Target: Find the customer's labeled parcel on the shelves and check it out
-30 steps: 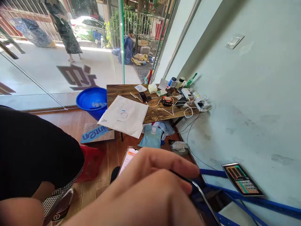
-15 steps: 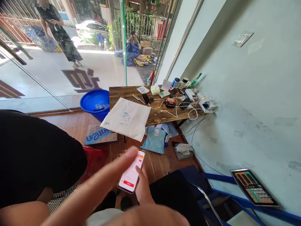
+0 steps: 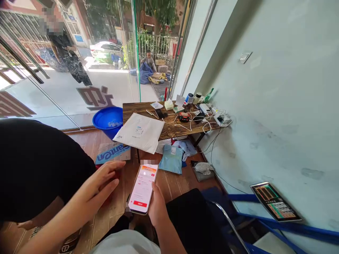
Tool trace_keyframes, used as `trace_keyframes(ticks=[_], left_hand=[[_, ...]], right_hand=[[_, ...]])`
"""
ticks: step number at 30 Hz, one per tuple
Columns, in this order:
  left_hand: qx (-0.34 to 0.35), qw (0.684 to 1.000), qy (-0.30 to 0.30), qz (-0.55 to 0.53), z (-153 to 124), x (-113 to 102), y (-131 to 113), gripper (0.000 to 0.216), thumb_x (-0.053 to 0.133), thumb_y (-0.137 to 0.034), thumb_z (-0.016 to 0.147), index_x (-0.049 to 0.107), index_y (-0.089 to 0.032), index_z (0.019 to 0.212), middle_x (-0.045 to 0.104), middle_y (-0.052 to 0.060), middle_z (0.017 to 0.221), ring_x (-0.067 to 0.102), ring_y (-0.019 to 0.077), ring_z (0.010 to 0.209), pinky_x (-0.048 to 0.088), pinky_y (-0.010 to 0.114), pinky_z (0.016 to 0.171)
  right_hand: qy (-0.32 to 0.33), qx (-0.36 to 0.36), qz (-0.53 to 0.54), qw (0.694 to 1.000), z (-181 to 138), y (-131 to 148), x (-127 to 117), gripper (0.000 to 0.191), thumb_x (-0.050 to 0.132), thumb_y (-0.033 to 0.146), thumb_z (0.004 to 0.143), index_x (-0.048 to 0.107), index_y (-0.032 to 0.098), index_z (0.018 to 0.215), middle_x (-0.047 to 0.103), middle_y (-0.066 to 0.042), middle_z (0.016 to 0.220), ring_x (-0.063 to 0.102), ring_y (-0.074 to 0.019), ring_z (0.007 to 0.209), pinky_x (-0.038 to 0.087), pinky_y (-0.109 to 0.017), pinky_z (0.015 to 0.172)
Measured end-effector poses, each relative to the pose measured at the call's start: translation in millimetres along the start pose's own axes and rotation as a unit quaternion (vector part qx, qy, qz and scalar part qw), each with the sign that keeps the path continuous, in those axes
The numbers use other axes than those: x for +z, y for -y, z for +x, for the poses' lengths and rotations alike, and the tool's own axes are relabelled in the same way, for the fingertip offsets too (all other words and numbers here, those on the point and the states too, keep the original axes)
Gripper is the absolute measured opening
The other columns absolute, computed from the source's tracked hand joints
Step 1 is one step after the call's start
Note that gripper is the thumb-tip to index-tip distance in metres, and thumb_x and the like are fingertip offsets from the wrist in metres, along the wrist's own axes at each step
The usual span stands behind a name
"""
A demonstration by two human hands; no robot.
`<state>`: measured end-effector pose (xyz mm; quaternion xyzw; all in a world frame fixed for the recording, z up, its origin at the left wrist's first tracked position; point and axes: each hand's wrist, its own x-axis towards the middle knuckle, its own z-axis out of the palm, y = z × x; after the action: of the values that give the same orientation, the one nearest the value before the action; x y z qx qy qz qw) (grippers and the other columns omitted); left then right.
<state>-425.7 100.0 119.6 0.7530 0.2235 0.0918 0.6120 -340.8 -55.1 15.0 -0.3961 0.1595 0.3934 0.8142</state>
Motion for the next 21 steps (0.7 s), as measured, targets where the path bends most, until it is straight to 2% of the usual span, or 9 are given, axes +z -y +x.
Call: trace_keyframes(ticks=[2,5,10,13,16,19,21], left_hand=[[-0.036,0.999,-0.01,0.011,-11.1,12.7,16.6,0.04,0.048,-0.04,0.082,0.05,-0.022,0.117,0.052,0.009,0.123,0.046,0.024,0.119,0.038,0.042,0.101],[-0.086,0.994,-0.021,-0.057,-40.4,24.1,41.6,0.044,0.047,-0.047,0.081,0.05,-0.021,0.117,0.054,0.01,0.123,0.047,0.0246,0.118,0.041,0.039,0.099],[-0.084,0.982,-0.11,-0.128,-97.6,24.8,63.0,0.046,0.052,-0.051,0.078,0.054,-0.022,0.114,0.055,0.008,0.124,0.047,0.0253,0.119,0.037,0.038,0.102],[-0.082,0.968,-0.19,-0.144,-132.2,16.3,80.3,0.049,0.052,-0.055,0.075,0.057,-0.02,0.108,0.058,0.009,0.118,0.051,0.0257,0.114,0.038,0.038,0.1],[-0.113,0.944,-0.276,-0.143,-174.4,1.2,100.3,0.055,0.057,-0.063,0.066,0.062,-0.019,0.097,0.062,0.01,0.11,0.054,0.0276,0.11,0.041,0.037,0.097],[-0.139,0.909,-0.368,-0.136,-230.1,-16.3,118.5,0.062,0.062,-0.068,0.054,0.065,-0.018,0.091,0.065,0.011,0.104,0.055,0.0296,0.107,0.043,0.037,0.095],[-0.144,0.886,-0.418,-0.139,-275.6,-26.7,131.7,0.064,0.063,-0.069,0.052,0.065,-0.017,0.09,0.066,0.011,0.101,0.057,0.0298,0.104,0.045,0.037,0.093]], right_hand=[[-0.001,-0.001,-0.008,1.0,-14.4,0.6,4.7,0.052,0.076,0.053,0.054,0.065,0.02,0.093,0.072,-0.004,0.095,0.062,-0.0236,0.094,0.045,-0.037,0.087],[0.038,0.002,-0.016,0.999,-34.9,-2.8,12.7,0.058,0.074,0.056,0.054,0.065,0.02,0.099,0.07,-0.005,0.102,0.059,-0.0255,0.103,0.043,-0.038,0.092],[0.123,0.062,-0.048,0.989,-63.2,-19.7,25.9,0.056,0.071,0.058,0.057,0.067,0.02,0.098,0.072,-0.005,0.099,0.061,-0.0273,0.101,0.043,-0.041,0.092],[0.154,0.092,-0.086,0.98,-78.9,-35.2,33.7,0.056,0.071,0.059,0.056,0.068,0.02,0.096,0.072,-0.004,0.097,0.061,-0.0268,0.1,0.043,-0.04,0.093],[0.182,0.126,-0.124,0.967,-96.1,-53.2,43.1,0.06,0.072,0.061,0.052,0.069,0.019,0.094,0.072,-0.004,0.097,0.061,-0.0267,0.1,0.044,-0.039,0.092],[0.214,0.15,-0.176,0.949,-115.8,-75.7,57.7,0.064,0.072,0.063,0.05,0.068,0.018,0.096,0.072,-0.005,0.097,0.064,-0.0269,0.094,0.047,-0.039,0.086],[0.24,0.175,-0.212,0.931,-130.3,-96.8,70.2,0.064,0.072,0.062,0.052,0.068,0.017,0.097,0.073,-0.006,0.095,0.065,-0.0264,0.09,0.049,-0.038,0.083]])
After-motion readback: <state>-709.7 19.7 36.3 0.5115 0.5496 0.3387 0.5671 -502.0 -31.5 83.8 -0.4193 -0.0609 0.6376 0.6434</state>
